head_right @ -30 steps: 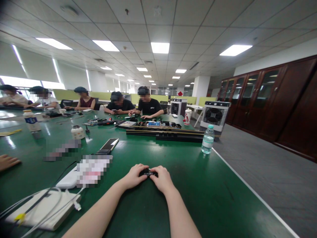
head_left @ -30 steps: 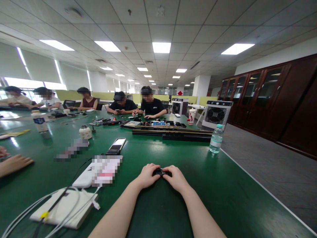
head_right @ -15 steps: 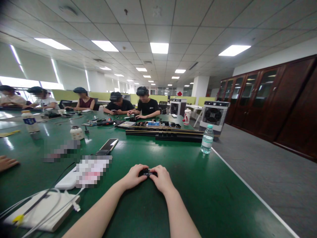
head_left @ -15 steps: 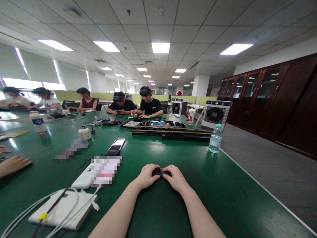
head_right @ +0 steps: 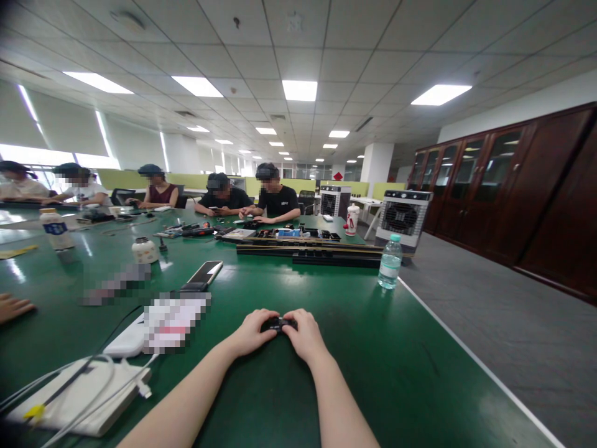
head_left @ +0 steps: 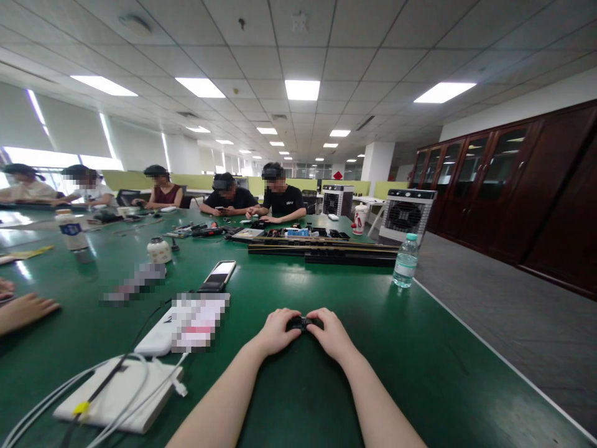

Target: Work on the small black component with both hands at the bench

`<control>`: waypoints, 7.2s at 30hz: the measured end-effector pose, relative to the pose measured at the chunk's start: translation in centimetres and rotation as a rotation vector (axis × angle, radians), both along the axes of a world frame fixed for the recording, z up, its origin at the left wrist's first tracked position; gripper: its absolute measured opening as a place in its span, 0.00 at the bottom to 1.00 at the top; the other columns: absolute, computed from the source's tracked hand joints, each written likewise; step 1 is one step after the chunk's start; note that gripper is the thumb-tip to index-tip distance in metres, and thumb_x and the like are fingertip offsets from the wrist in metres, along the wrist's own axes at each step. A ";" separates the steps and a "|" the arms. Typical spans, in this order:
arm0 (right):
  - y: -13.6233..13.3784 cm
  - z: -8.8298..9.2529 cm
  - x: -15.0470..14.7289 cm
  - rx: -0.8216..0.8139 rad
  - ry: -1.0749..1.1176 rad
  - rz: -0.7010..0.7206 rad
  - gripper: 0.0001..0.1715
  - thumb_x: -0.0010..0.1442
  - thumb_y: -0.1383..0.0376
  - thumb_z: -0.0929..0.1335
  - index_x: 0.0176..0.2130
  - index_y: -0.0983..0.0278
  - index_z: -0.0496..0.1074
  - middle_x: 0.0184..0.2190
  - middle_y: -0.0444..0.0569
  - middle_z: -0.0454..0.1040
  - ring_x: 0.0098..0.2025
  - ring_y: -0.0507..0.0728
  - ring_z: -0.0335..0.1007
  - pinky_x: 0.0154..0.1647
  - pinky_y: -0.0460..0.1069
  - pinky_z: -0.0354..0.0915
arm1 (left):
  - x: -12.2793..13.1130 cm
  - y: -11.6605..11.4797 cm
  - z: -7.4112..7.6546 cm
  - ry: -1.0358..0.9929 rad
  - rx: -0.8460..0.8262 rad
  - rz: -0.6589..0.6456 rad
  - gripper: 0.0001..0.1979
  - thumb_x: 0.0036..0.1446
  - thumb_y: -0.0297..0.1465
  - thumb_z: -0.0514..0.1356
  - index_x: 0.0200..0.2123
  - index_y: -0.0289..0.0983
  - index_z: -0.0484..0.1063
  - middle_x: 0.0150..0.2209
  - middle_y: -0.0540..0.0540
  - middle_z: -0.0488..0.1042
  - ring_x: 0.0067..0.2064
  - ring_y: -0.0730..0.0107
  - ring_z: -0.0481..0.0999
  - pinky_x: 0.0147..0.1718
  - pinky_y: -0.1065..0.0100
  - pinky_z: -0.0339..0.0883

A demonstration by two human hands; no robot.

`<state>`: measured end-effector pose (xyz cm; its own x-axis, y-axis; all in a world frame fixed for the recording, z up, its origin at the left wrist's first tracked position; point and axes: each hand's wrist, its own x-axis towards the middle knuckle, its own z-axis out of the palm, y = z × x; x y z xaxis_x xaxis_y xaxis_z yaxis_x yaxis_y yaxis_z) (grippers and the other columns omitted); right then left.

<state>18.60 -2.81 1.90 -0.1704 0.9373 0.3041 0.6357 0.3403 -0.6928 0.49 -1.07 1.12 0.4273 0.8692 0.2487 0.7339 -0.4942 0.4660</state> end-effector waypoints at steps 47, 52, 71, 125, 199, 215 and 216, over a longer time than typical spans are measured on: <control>2.0 -1.1 1.5 -0.167 0.681 -0.298 0.22 0.44 0.56 0.69 0.38 0.65 0.71 0.33 0.54 0.78 0.38 0.61 0.75 0.41 0.53 0.68 | 0.1 -0.3 0.5 -0.012 -0.049 0.027 0.21 0.50 0.33 0.58 0.49 0.38 0.68 0.48 0.44 0.72 0.50 0.59 0.68 0.51 0.62 0.59; 2.0 -1.2 1.4 -0.138 0.736 -0.255 0.20 0.42 0.57 0.71 0.34 0.66 0.71 0.36 0.55 0.78 0.40 0.61 0.74 0.44 0.54 0.68 | 0.1 -0.3 0.4 -0.020 -0.048 0.028 0.21 0.50 0.33 0.59 0.49 0.39 0.67 0.47 0.45 0.72 0.49 0.60 0.68 0.51 0.62 0.59; 1.0 -0.7 0.3 -0.018 0.384 -0.018 0.16 0.50 0.61 0.67 0.39 0.64 0.74 0.36 0.50 0.77 0.39 0.57 0.72 0.43 0.53 0.66 | 0.1 0.0 0.2 -0.001 -0.032 0.030 0.21 0.49 0.33 0.60 0.48 0.40 0.68 0.46 0.45 0.73 0.48 0.60 0.69 0.49 0.62 0.61; 0.9 -1.7 0.7 -0.118 0.149 0.046 0.24 0.43 0.73 0.67 0.43 0.61 0.72 0.43 0.48 0.74 0.47 0.57 0.69 0.53 0.53 0.60 | 0.1 0.0 0.0 -0.047 -0.021 0.038 0.20 0.48 0.32 0.61 0.47 0.37 0.67 0.45 0.45 0.73 0.47 0.59 0.70 0.48 0.62 0.62; 1.4 -1.1 0.4 -0.056 0.390 -0.050 0.12 0.50 0.62 0.67 0.37 0.63 0.70 0.35 0.49 0.75 0.39 0.56 0.71 0.44 0.53 0.66 | 0.0 0.1 -0.1 -0.039 -0.012 0.004 0.20 0.49 0.32 0.60 0.48 0.40 0.68 0.46 0.46 0.72 0.48 0.61 0.69 0.49 0.62 0.61; 1.1 0.2 0.9 -0.252 0.653 -0.187 0.23 0.49 0.57 0.66 0.44 0.64 0.69 0.47 0.55 0.72 0.48 0.63 0.69 0.43 0.55 0.67 | 0.1 -0.1 0.3 -0.040 -0.027 0.009 0.20 0.50 0.33 0.59 0.49 0.40 0.68 0.47 0.46 0.72 0.49 0.60 0.69 0.50 0.63 0.60; 0.9 0.4 0.9 -0.258 0.653 -0.204 0.23 0.48 0.57 0.66 0.44 0.64 0.70 0.47 0.55 0.73 0.47 0.63 0.69 0.42 0.55 0.68 | 0.1 -0.1 0.4 -0.040 -0.027 0.009 0.20 0.50 0.33 0.59 0.49 0.40 0.68 0.47 0.46 0.72 0.49 0.60 0.69 0.50 0.62 0.60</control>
<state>19.49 -1.86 2.27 0.1559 0.9866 0.0489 0.0992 0.0336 -0.9945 0.56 -1.16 1.47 0.4093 0.8798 0.2419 0.7190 -0.4742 0.5081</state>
